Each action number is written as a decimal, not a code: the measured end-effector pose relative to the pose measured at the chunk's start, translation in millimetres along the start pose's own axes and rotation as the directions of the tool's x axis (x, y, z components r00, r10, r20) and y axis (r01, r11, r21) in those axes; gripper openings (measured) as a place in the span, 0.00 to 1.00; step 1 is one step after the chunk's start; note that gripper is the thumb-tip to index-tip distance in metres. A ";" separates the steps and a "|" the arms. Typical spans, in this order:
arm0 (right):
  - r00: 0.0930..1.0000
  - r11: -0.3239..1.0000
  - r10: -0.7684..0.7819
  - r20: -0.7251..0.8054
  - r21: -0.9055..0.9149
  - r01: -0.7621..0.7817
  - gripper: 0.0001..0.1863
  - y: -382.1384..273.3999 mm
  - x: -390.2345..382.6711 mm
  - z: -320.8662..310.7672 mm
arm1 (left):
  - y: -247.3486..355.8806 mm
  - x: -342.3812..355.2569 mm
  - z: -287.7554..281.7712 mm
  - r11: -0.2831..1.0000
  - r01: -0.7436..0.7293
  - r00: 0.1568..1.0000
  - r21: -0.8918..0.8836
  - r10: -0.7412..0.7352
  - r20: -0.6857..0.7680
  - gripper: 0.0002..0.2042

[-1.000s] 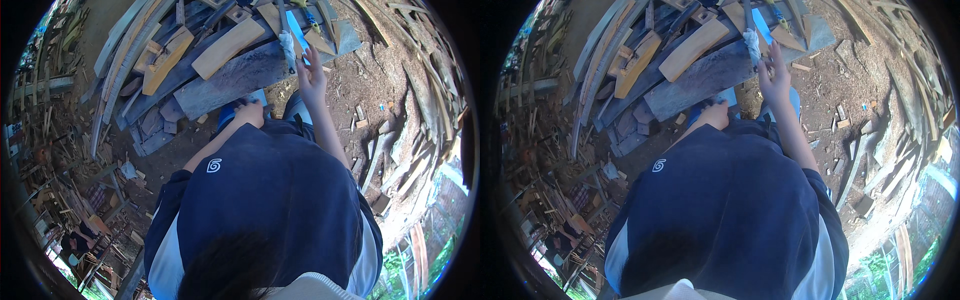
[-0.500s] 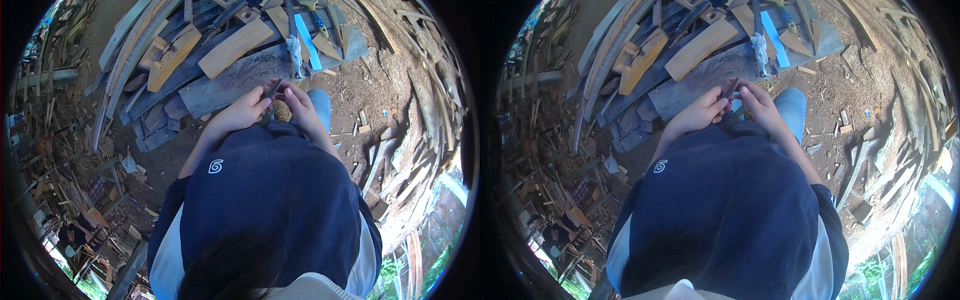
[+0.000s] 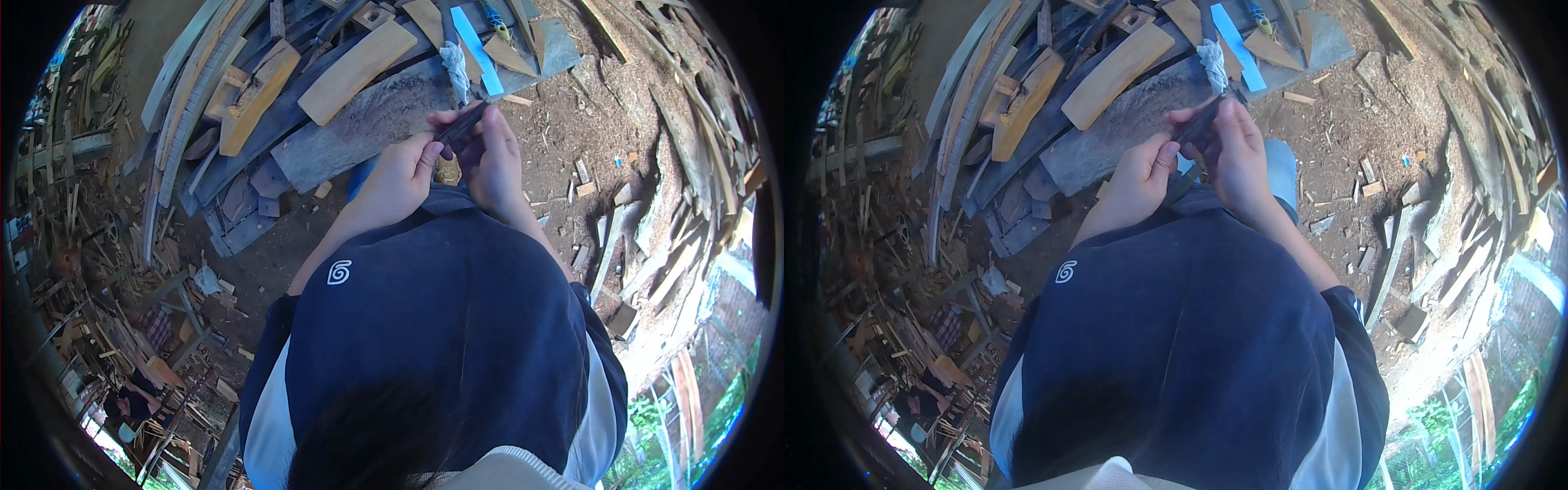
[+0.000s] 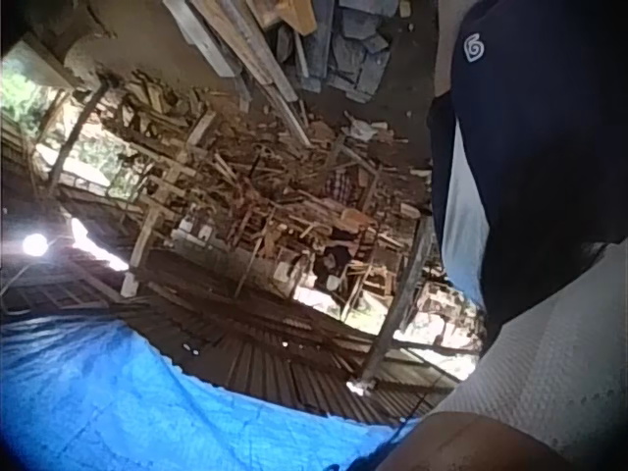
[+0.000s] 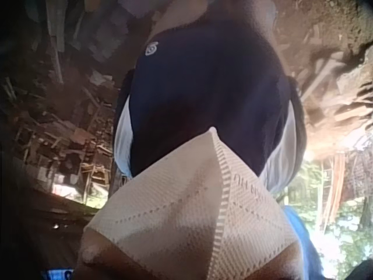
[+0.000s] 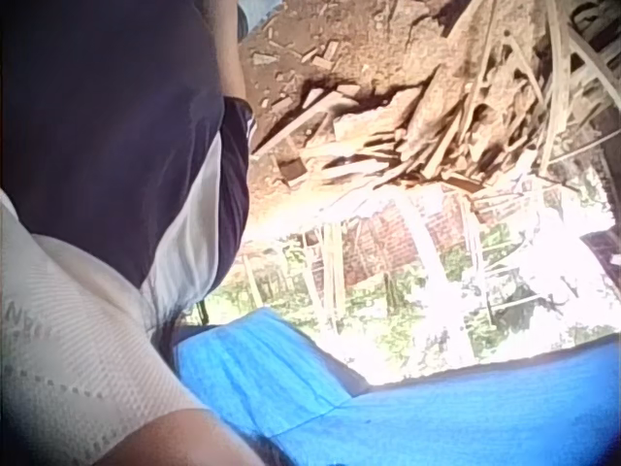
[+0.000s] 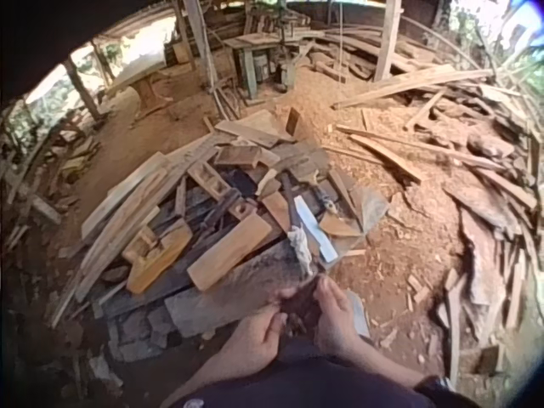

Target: The person chisels a wooden piece using a chisel and a wooden mallet, then cuts a piece of wood with a small hand saw.

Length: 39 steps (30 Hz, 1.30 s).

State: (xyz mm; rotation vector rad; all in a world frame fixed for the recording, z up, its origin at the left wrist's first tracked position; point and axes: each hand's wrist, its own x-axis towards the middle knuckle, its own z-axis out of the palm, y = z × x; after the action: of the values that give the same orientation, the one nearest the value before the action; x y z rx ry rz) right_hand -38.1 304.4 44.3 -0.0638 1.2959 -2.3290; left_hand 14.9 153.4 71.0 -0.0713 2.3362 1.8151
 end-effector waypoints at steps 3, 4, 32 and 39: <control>0.997 0.969 0.022 -0.076 0.249 -0.002 0.21 -2.1 -2.1 5.5 | -5.1 -0.3 7.6 0.989 -0.113 0.994 0.095 0.112 0.012 0.10; 0.995 0.945 0.053 -0.089 0.326 -0.021 0.22 1.7 0.8 4.5 | -4.7 -0.2 12.5 0.985 -0.128 0.992 0.115 0.130 -0.009 0.10; 1.000 0.858 0.020 -0.008 -0.514 -0.022 0.30 -1.5 -7.4 -9.6 | -31.0 -0.8 15.2 0.996 0.092 0.995 0.015 -0.092 0.026 0.12; 0.999 0.851 0.025 -0.045 -0.524 -0.045 0.32 9.0 -8.0 -15.7 | -34.7 -2.2 16.5 0.997 0.053 0.998 0.057 -0.054 0.016 0.11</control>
State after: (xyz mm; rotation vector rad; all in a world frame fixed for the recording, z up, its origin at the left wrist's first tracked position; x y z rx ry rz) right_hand -31.7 316.2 29.7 -0.1725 1.9027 -1.8840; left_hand 24.1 160.3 34.3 -0.1084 2.3485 1.7175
